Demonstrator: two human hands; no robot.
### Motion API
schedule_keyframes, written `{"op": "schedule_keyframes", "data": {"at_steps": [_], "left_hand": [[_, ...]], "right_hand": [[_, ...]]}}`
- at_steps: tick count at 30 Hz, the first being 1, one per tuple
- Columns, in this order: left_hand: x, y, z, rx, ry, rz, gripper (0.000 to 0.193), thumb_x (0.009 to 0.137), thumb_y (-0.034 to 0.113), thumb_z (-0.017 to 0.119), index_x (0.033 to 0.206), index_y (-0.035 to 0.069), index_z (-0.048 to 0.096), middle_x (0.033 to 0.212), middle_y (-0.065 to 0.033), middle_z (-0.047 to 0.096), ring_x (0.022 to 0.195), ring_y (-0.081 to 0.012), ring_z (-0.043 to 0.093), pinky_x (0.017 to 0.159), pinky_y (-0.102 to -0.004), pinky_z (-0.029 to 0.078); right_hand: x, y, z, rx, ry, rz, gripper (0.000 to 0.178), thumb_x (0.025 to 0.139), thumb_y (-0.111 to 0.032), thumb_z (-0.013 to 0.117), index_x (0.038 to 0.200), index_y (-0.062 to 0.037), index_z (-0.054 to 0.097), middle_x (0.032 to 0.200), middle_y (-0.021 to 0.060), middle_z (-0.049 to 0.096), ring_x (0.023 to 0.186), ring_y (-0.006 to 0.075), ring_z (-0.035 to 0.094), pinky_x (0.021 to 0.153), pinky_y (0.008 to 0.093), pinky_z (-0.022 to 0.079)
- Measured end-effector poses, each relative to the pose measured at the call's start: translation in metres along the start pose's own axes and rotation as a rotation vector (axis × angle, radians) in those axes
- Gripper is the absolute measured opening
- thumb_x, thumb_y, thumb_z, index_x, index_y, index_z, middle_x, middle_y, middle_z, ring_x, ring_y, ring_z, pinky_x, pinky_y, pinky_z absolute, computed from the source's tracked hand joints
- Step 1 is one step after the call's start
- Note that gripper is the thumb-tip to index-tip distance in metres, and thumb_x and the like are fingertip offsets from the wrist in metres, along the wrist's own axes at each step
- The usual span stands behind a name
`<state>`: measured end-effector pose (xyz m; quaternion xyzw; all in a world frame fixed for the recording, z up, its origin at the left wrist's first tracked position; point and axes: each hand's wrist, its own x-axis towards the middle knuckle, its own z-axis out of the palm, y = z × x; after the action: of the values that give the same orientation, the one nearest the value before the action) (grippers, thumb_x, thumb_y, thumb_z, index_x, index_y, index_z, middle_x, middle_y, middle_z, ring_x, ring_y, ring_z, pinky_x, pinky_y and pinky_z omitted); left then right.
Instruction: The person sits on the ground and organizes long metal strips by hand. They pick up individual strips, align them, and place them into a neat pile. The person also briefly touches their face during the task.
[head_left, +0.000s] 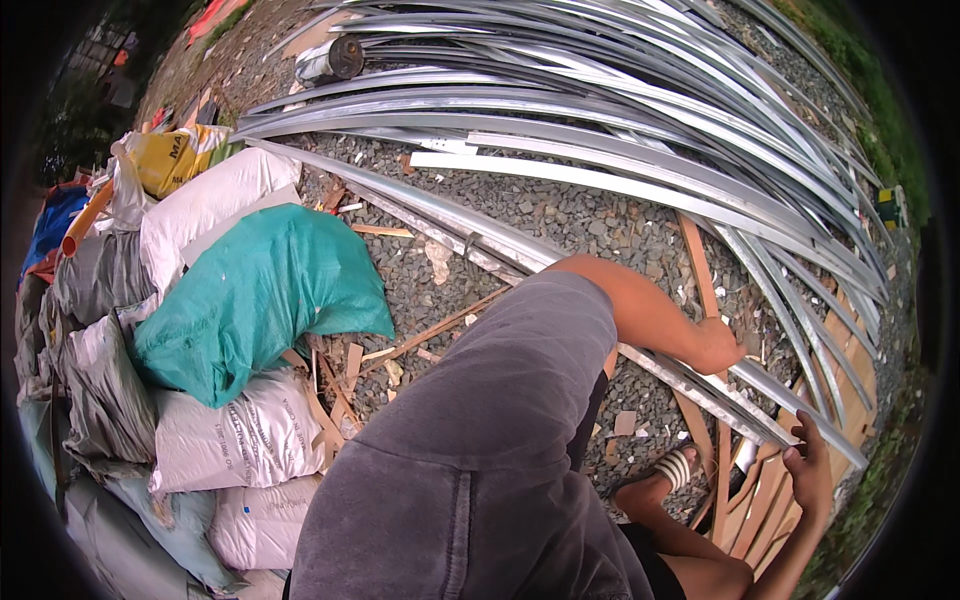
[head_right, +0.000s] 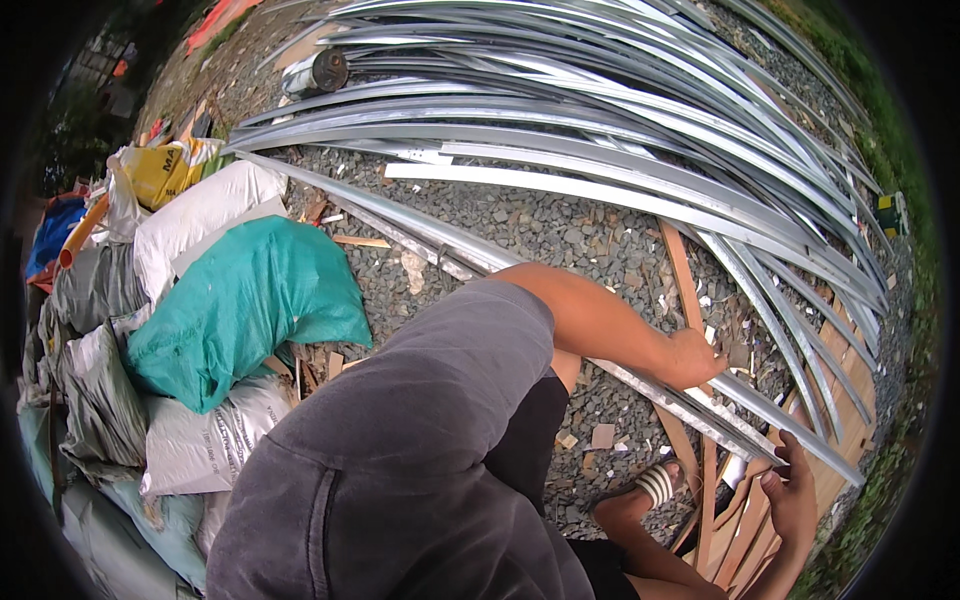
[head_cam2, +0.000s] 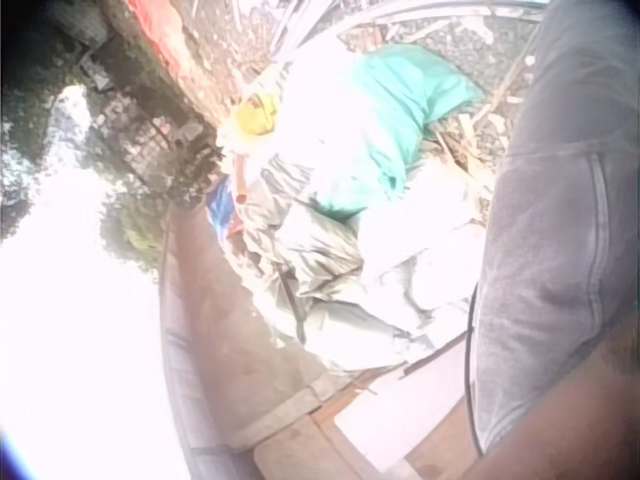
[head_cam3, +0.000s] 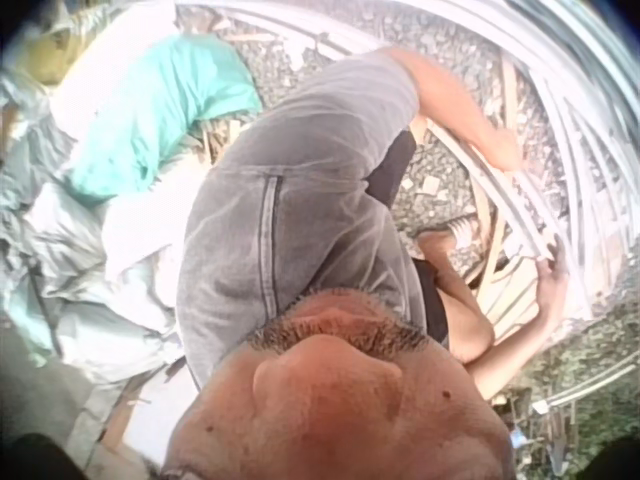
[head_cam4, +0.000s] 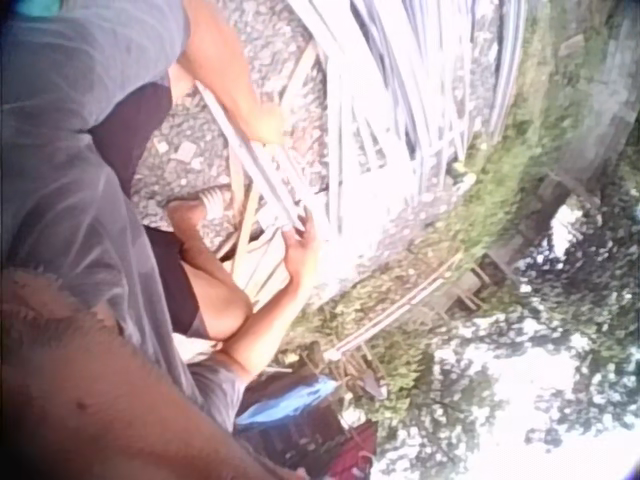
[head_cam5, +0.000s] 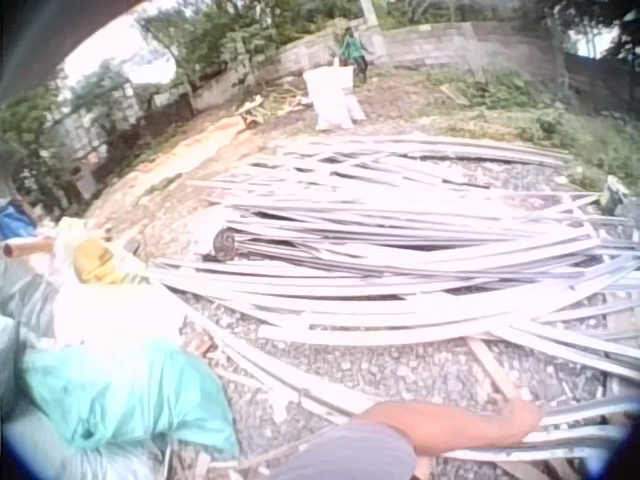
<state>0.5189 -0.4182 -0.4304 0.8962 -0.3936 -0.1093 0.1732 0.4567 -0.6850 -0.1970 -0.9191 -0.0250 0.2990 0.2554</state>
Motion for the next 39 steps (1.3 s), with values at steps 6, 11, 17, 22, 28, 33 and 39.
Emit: {"op": "schedule_keyframes", "data": {"at_steps": [6, 11, 17, 22, 28, 33, 39], "left_hand": [[0.009, -0.024, -0.007, 0.042, -0.092, -0.001, 0.06, 0.082, 0.035, 0.075, 0.132, 0.009, 0.056, 0.114, -0.0188, 0.067, 0.1, -0.0369, 0.07, 0.08, -0.0538, 0.054], [0.005, -0.067, -0.034, -0.028, 0.096, -0.232, 0.06, 0.079, 0.044, 0.08, 0.125, 0.01, 0.063, 0.128, -0.0196, 0.055, 0.126, -0.037, 0.051, 0.096, -0.0539, 0.042], [-0.023, -0.179, -0.077, 0.151, 0.387, -0.671, 0.055, 0.09, 0.039, 0.071, 0.135, 0.01, 0.058, 0.152, -0.0228, 0.038, 0.148, -0.0451, 0.025, 0.114, -0.0645, 0.025], [-0.06, -0.258, -0.096, 0.235, 0.24, -1.046, 0.066, 0.099, 0.042, 0.06, 0.156, 0.017, 0.038, 0.164, -0.0145, 0.028, 0.154, -0.042, 0.015, 0.116, -0.0659, 0.022], [-0.07, -0.277, -0.094, 0.18, 0.033, -1.122, 0.054, 0.094, 0.038, 0.068, 0.141, 0.015, 0.054, 0.143, -0.0113, 0.056, 0.135, -0.0361, 0.049, 0.112, -0.0639, 0.03], [-0.076, -0.274, -0.078, 0.246, 0.175, -1.075, 0.049, 0.084, 0.036, 0.076, 0.124, 0.011, 0.065, 0.127, -0.0154, 0.065, 0.12, -0.0353, 0.062, 0.101, -0.0539, 0.047], [-0.1, -0.235, -0.094, 0.176, 0.151, -0.875, 0.039, 0.081, 0.033, 0.078, 0.108, 0.006, 0.07, 0.108, -0.0212, 0.073, 0.106, -0.0399, 0.068, 0.092, -0.0497, 0.053]], "right_hand": [[-0.002, 0.005, 0.002, -0.026, 0.001, -0.001, 0.108, 0.075, -0.076, 0.072, 0.152, -0.005, 0.044, 0.126, 0.0216, 0.06, 0.099, 0.0262, 0.062, 0.088, 0.0403, 0.052], [-0.008, 0.01, 0.001, -0.024, 0.033, 0.11, 0.098, 0.079, -0.063, 0.078, 0.151, -0.0057, 0.045, 0.125, 0.0236, 0.063, 0.09, 0.0247, 0.065, 0.083, 0.0387, 0.053], [-0.016, 0.005, 0.0, -0.046, 0.021, 0.107, 0.079, 0.086, -0.048, 0.077, 0.151, -0.013, 0.047, 0.126, 0.0207, 0.065, 0.094, 0.0284, 0.067, 0.086, 0.0402, 0.054], [-0.026, 0.002, 0.0, -0.062, 0.027, 0.2, 0.07, 0.088, -0.032, 0.078, 0.149, -0.0157, 0.049, 0.128, 0.0203, 0.066, 0.109, 0.0323, 0.068, 0.095, 0.0418, 0.052], [-0.04, 0.001, 0.001, -0.085, 0.04, 0.179, 0.068, 0.089, -0.03, 0.077, 0.149, -0.0129, 0.049, 0.131, 0.0194, 0.066, 0.118, 0.0347, 0.065, 0.099, 0.0429, 0.05], [-0.051, 0.006, -0.003, -0.063, 0.061, 0.176, 0.067, 0.09, -0.031, 0.075, 0.149, -0.0135, 0.049, 0.131, 0.0211, 0.065, 0.118, 0.0353, 0.065, 0.099, 0.0432, 0.051], [-0.061, 0.012, -0.014, -0.073, 0.112, 0.223, 0.066, 0.092, -0.036, 0.073, 0.15, -0.016, 0.049, 0.133, 0.0211, 0.064, 0.121, 0.0348, 0.064, 0.099, 0.0428, 0.051]]}}
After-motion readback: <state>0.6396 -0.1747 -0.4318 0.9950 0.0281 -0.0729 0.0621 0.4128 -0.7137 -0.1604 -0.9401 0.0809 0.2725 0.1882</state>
